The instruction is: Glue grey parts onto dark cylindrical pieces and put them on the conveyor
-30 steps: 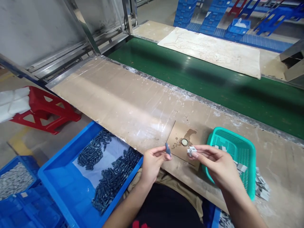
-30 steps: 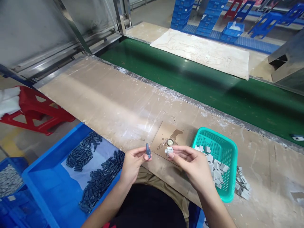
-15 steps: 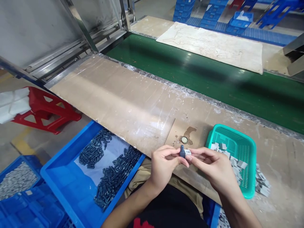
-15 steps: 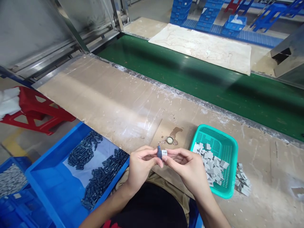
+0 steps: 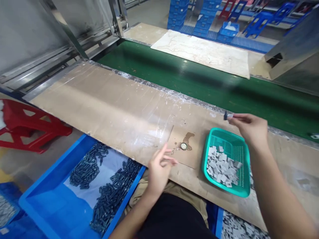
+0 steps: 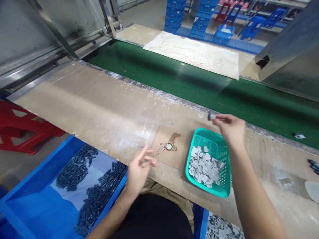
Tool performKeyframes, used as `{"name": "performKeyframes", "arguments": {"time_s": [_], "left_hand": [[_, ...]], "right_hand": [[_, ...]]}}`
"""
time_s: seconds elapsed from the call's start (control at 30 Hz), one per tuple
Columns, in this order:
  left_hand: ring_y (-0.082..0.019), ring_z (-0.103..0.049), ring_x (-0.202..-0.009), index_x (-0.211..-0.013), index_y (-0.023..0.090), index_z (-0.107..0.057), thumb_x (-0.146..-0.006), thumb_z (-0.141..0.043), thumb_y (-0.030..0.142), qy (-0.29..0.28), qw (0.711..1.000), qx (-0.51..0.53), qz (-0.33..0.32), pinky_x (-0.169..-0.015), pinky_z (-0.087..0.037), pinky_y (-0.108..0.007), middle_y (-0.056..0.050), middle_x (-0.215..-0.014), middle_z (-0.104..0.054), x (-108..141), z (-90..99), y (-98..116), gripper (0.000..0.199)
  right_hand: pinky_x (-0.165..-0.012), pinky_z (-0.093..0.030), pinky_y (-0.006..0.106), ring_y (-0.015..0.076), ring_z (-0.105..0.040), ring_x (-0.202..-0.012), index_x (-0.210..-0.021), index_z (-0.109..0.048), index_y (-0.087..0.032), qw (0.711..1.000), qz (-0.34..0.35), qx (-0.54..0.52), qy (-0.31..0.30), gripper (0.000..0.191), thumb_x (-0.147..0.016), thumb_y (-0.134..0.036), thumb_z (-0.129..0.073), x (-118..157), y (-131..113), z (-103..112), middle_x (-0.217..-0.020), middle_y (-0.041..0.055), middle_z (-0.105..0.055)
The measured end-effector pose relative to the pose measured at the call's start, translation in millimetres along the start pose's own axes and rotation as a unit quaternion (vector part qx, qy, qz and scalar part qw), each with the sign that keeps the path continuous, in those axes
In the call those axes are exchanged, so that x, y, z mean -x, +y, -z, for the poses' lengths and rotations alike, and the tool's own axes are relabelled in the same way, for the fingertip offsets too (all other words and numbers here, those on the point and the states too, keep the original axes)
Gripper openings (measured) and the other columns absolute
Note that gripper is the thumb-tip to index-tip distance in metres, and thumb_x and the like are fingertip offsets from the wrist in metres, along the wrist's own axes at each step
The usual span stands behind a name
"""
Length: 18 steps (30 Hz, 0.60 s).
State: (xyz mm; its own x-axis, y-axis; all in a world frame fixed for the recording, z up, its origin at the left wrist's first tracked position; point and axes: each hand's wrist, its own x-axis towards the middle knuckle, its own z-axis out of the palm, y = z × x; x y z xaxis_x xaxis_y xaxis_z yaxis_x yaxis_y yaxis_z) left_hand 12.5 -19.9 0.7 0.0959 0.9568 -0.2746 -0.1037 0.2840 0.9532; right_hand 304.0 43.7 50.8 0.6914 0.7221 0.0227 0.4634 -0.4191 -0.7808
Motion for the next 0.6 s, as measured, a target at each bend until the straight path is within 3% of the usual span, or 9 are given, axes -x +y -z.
{"name": "performKeyframes", "arguments": {"time_s": [0.07,0.13,0.2,0.3,0.37,0.43,0.5,0.6], "left_hand": [[-0.011,-0.063,-0.064,-0.125,0.020,-0.055,-0.075,-0.063,0.024,0.083,0.996,-0.042,-0.002,-0.065,-0.056,-0.025,-0.006,-0.098,-0.063,-4.5,29.4,-2.7,0.051],[-0.013,-0.062,-0.065,-0.125,0.018,-0.054,-0.076,-0.061,0.031,0.172,0.980,-0.097,-0.014,-0.064,-0.055,-0.026,-0.006,-0.095,-0.063,-8.0,66.5,-7.3,0.051],[-0.016,-0.063,-0.068,-0.124,0.016,-0.052,-0.078,-0.057,0.040,0.260,0.950,-0.171,-0.018,-0.067,-0.055,-0.029,-0.007,-0.093,-0.063,-7.9,107.0,-17.0,0.052],[-0.025,-0.065,-0.082,-0.126,0.012,-0.050,-0.081,-0.047,0.047,0.354,0.874,-0.333,0.013,-0.081,-0.051,-0.040,-0.014,-0.101,-0.064,-0.9,164.1,-46.8,0.057],[-0.036,-0.055,-0.111,-0.129,0.002,-0.045,-0.081,-0.044,0.046,0.346,0.819,-0.454,0.054,-0.097,-0.040,-0.048,-0.025,-0.119,-0.057,6.8,193.1,-76.1,0.065],[-0.044,-0.034,-0.130,-0.130,-0.008,-0.038,-0.080,-0.043,0.043,0.301,0.789,-0.517,0.141,-0.103,-0.029,-0.054,-0.036,-0.134,-0.039,15.9,211.9,-107.5,0.072],[-0.048,-0.021,-0.134,-0.130,-0.010,-0.038,-0.080,-0.042,0.042,0.251,0.779,-0.529,0.223,-0.103,-0.025,-0.059,-0.039,-0.140,-0.029,25.4,221.9,-134.2,0.072],[-0.045,-0.021,-0.135,-0.126,-0.004,-0.045,-0.082,-0.036,0.035,0.171,0.781,-0.551,0.240,-0.104,-0.022,-0.059,-0.033,-0.137,-0.039,38.1,229.3,-155.9,0.060]], "right_hand": [[-0.063,-0.047,0.031,0.0275,-0.066,-0.086,-0.083,-0.068,-0.013,0.998,-0.030,0.012,0.055,0.023,-0.067,-0.029,-0.068,-40.5,15.0,13.5,-0.083,0.0152,-0.070],[-0.060,-0.046,0.031,0.0268,-0.066,-0.081,-0.077,-0.065,-0.013,0.996,-0.039,0.002,0.079,0.018,-0.067,-0.027,-0.066,-63.3,29.6,23.2,-0.074,0.0142,-0.069],[-0.059,-0.047,0.030,0.0239,-0.067,-0.074,-0.077,-0.064,-0.014,0.997,-0.022,-0.019,0.071,0.016,-0.068,-0.028,-0.064,-65.4,40.7,29.1,-0.071,0.0121,-0.068],[-0.061,-0.049,0.030,0.0206,-0.066,-0.071,-0.082,-0.066,-0.016,0.999,0.018,-0.031,0.032,0.018,-0.071,-0.030,-0.062,-38.2,49.8,33.4,-0.079,0.0106,-0.069],[-0.061,-0.050,0.032,0.0212,-0.066,-0.069,-0.081,-0.068,-0.018,0.999,0.046,0.007,-0.011,0.018,-0.069,-0.030,-0.064,-12.0,53.3,34.6,-0.078,0.0084,-0.070],[-0.061,-0.051,0.035,0.0239,-0.067,-0.069,-0.082,-0.070,-0.019,0.985,0.109,0.097,-0.091,0.017,-0.069,-0.027,-0.063,10.8,56.9,34.1,-0.078,0.0074,-0.071],[-0.068,-0.052,0.039,0.0278,-0.067,-0.083,-0.090,-0.072,-0.022,0.942,0.201,0.192,-0.190,0.024,-0.071,-0.022,-0.057,25.2,61.8,31.2,-0.094,0.0081,-0.072],[-0.083,-0.051,0.043,0.0282,-0.061,-0.105,-0.103,-0.070,-0.024,0.879,0.300,0.240,-0.281,0.037,-0.075,-0.015,-0.048,32.0,71.8,24.3,-0.119,0.0057,-0.064]]}}
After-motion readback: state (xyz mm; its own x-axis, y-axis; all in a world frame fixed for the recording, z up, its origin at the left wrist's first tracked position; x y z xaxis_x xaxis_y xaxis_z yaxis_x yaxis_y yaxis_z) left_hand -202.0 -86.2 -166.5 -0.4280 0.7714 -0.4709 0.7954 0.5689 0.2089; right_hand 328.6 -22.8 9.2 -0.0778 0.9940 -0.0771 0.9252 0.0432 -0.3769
